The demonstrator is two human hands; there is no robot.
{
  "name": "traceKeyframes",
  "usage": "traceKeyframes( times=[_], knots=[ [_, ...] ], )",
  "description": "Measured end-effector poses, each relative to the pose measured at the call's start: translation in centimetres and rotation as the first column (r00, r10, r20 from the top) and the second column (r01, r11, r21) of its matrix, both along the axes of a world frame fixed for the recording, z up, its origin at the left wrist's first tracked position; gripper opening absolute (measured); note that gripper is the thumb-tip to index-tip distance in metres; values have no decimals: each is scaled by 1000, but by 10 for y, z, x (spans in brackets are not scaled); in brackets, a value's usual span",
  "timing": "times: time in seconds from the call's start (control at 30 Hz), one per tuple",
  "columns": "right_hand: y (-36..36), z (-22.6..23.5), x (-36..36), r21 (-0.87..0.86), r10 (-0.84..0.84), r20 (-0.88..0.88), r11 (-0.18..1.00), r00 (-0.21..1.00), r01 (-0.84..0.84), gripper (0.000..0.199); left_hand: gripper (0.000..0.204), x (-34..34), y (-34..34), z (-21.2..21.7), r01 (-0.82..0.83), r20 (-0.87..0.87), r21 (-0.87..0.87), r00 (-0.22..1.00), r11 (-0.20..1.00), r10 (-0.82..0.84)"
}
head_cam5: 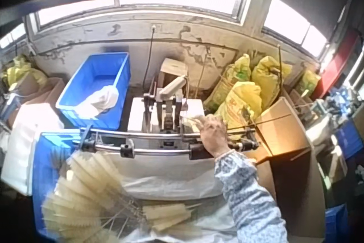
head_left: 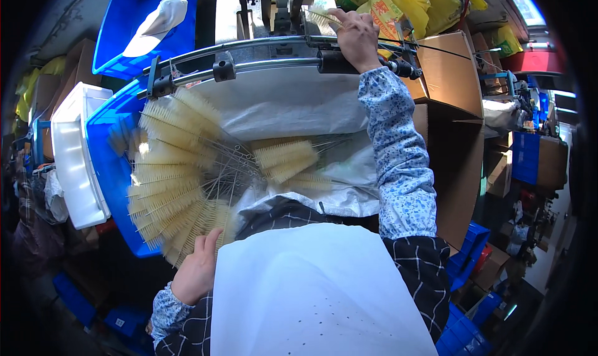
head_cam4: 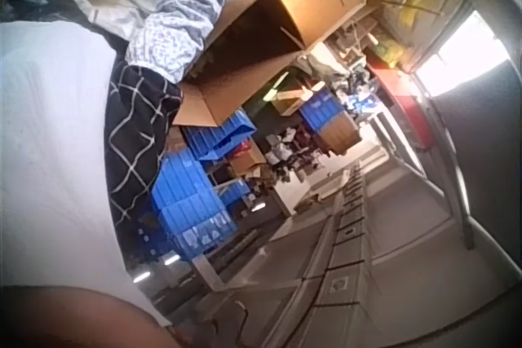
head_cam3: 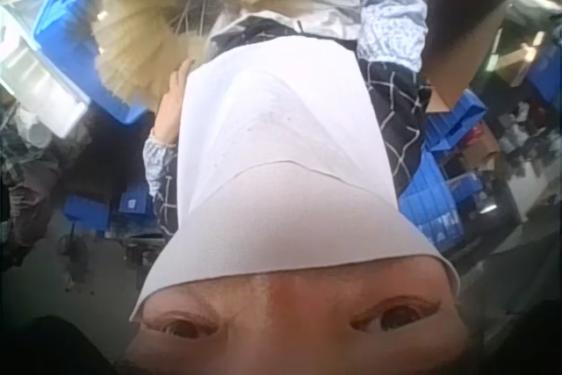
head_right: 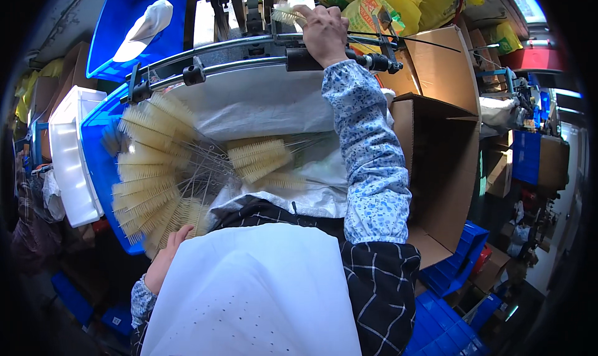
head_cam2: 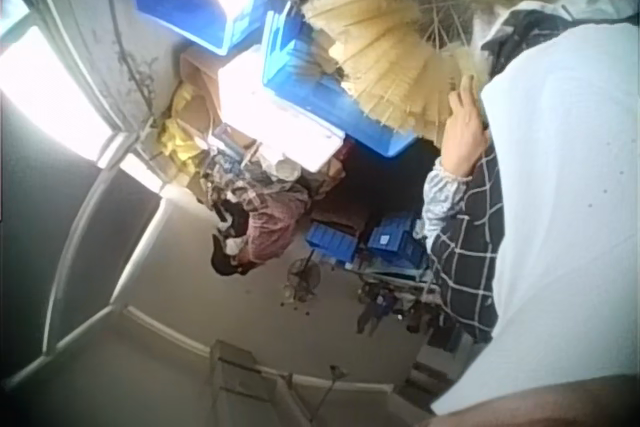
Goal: The person repeatedly picks up long, bristled brushes from a blue bin and feeds them into a machine. The machine processes the brushes, and the person collects the finished items, placing them into a white sack. The task involves continuous handling of the brushes and operating the machine.
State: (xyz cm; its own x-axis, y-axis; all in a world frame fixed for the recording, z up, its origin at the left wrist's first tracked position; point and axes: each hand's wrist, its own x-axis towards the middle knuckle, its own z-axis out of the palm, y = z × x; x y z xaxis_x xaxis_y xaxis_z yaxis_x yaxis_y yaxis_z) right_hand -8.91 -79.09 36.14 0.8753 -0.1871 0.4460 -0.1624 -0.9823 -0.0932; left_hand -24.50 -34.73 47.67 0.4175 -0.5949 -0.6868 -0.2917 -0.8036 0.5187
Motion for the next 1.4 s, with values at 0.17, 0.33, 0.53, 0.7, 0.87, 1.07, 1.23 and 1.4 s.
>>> traceKeyframes(
  times=[0.17,0.33,0.53,0.7,0.87,1.07,1.23,1.4],
  knots=[
    [-2,0,13,-48,-23,-37,999,999,21,35,50,-1,1,6,-171,23,-46,985,984,172],
    [0,-3,17,-23,20,-51,999,998,-22,35,40,9,-6,20,-252,229,-154,932,955,283],
    [-2,-3,14,-8,-24,-105,1000,994,23,32,32,18,-11,15,-126,516,-382,793,916,325],
    [-6,-5,21,80,32,-167,997,985,-19,29,23,27,-12,21,-187,451,-520,769,834,454],
    [-15,-17,37,-36,76,-30,996,997,-77,27,22,42,-25,19,-19,526,-629,725,777,444],
    [-26,-25,44,-114,101,-20,988,995,-103,35,24,54,-28,27,159,399,-771,875,617,274],
    [-36,-3,-2,-9,-248,-117,968,962,249,56,21,59,-23,38,-11,193,-941,802,337,565],
    [-61,-22,-9,160,-175,-40,971,984,179,44,23,70,-13,38,-14,133,-973,781,229,611]
  ],
)
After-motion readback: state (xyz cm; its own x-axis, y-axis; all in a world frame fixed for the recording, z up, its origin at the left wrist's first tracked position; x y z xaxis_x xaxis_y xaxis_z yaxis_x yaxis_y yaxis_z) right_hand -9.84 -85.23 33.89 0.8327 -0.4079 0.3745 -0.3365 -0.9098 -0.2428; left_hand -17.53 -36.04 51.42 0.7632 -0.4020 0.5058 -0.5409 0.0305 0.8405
